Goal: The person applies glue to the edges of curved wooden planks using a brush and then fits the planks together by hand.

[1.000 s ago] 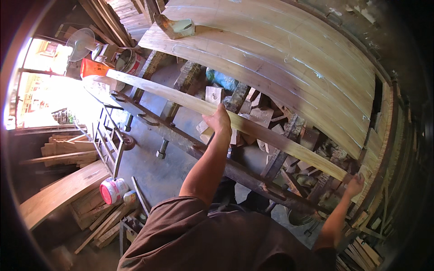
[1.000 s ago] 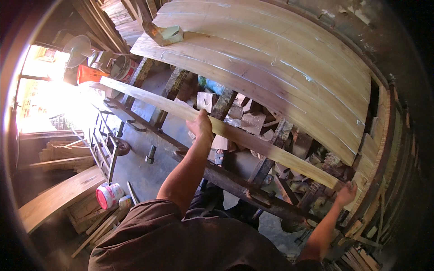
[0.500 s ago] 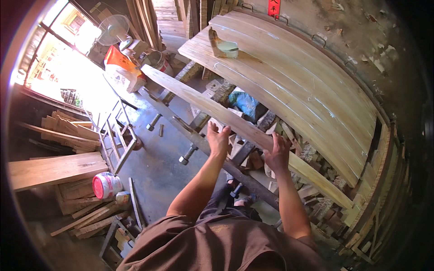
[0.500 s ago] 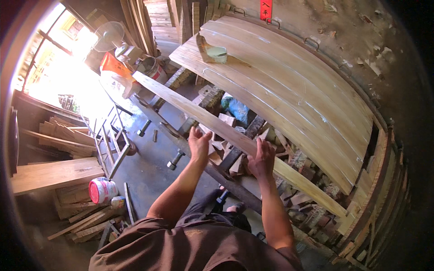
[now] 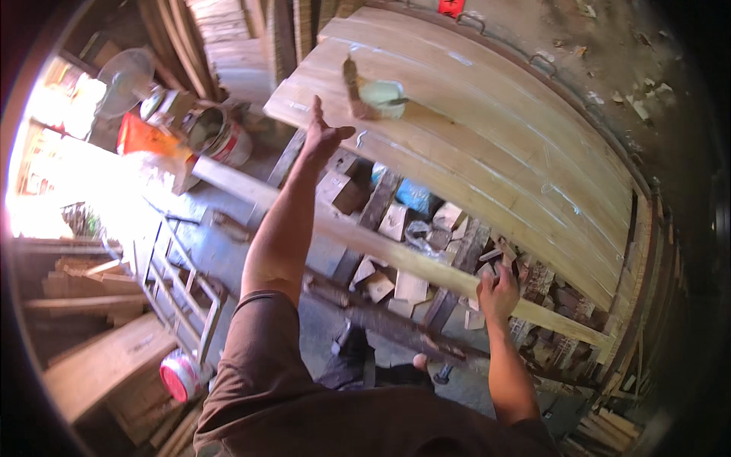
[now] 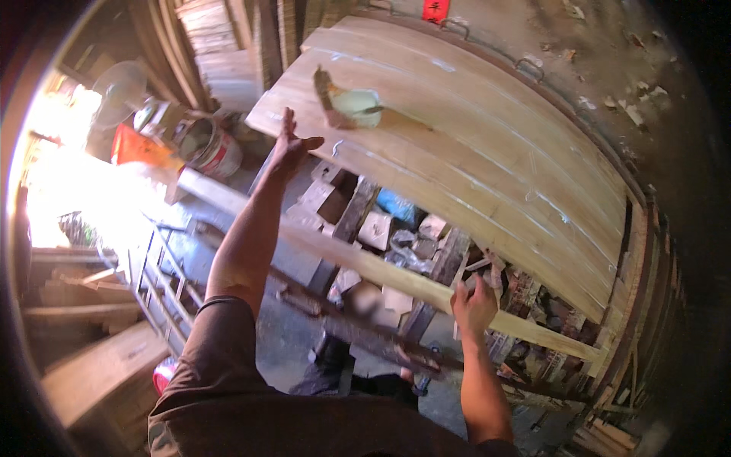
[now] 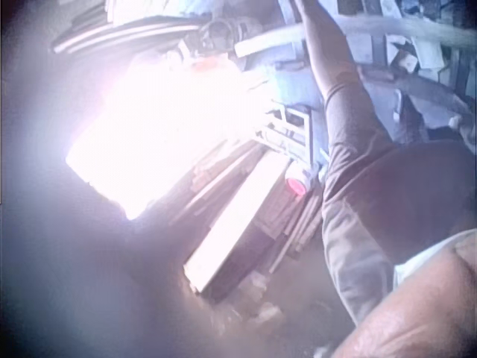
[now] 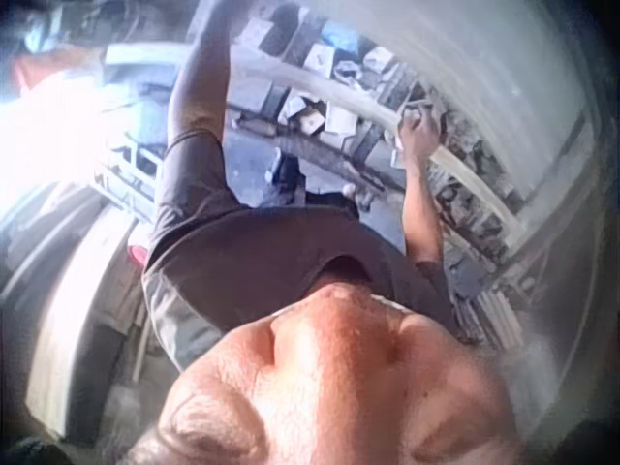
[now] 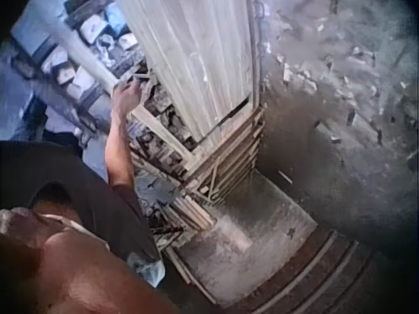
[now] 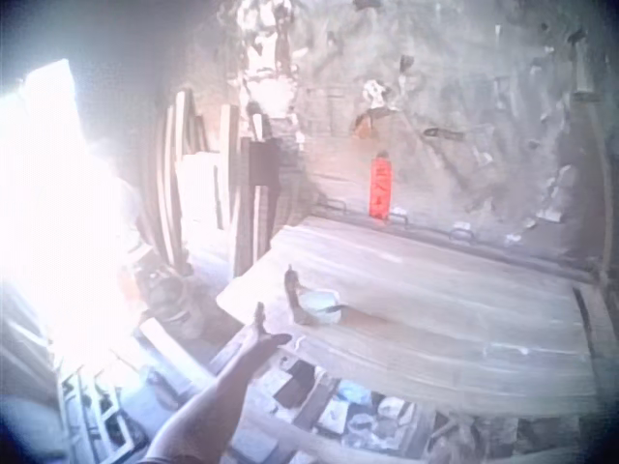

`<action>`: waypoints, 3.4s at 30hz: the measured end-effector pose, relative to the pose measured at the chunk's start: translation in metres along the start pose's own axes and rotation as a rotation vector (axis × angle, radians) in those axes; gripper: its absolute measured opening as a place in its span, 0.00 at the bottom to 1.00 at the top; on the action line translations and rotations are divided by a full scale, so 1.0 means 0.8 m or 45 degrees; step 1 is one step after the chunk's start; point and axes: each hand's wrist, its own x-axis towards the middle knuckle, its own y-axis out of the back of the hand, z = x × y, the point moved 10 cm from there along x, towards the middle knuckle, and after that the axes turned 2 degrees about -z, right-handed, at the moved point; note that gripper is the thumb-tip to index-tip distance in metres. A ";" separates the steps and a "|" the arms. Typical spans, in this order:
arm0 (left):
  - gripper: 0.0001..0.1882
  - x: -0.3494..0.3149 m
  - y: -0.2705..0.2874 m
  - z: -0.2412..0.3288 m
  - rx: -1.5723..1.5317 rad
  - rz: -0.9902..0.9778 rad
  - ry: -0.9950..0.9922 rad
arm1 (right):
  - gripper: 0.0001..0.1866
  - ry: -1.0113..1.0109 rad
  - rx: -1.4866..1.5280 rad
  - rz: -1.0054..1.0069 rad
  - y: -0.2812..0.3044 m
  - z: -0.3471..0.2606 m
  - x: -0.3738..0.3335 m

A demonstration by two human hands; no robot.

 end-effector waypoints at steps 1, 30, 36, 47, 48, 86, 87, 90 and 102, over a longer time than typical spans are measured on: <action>0.63 0.038 -0.006 -0.003 0.069 -0.044 -0.030 | 0.23 -0.020 -0.017 -0.011 -0.001 0.003 0.007; 0.40 -0.328 0.121 0.259 0.468 -0.142 -0.653 | 0.22 0.675 0.380 0.204 0.075 -0.386 0.017; 0.39 -0.423 0.196 0.263 0.524 0.016 -0.542 | 0.09 1.020 0.550 0.227 0.115 -0.456 -0.070; 0.37 -0.433 0.212 0.253 0.617 -0.078 -0.641 | 0.06 0.879 0.678 -0.076 0.083 -0.519 -0.119; 0.37 -0.424 0.208 0.250 0.616 -0.107 -0.660 | 0.07 0.816 0.657 -0.112 0.070 -0.519 -0.109; 0.36 -0.228 0.303 0.133 0.283 -0.296 -0.554 | 0.06 -0.947 2.087 -0.339 -0.108 -0.353 -0.057; 0.36 -0.232 0.288 0.135 0.318 -0.297 -0.549 | 0.06 -0.976 2.000 -0.282 -0.108 -0.310 -0.063; 0.37 -0.246 0.245 0.138 0.321 -0.309 -0.560 | 0.06 -1.002 1.816 -0.108 -0.081 -0.212 -0.079; 0.39 -0.252 0.175 0.165 0.499 -0.244 -0.791 | 0.07 -1.062 1.406 0.150 0.031 0.014 -0.126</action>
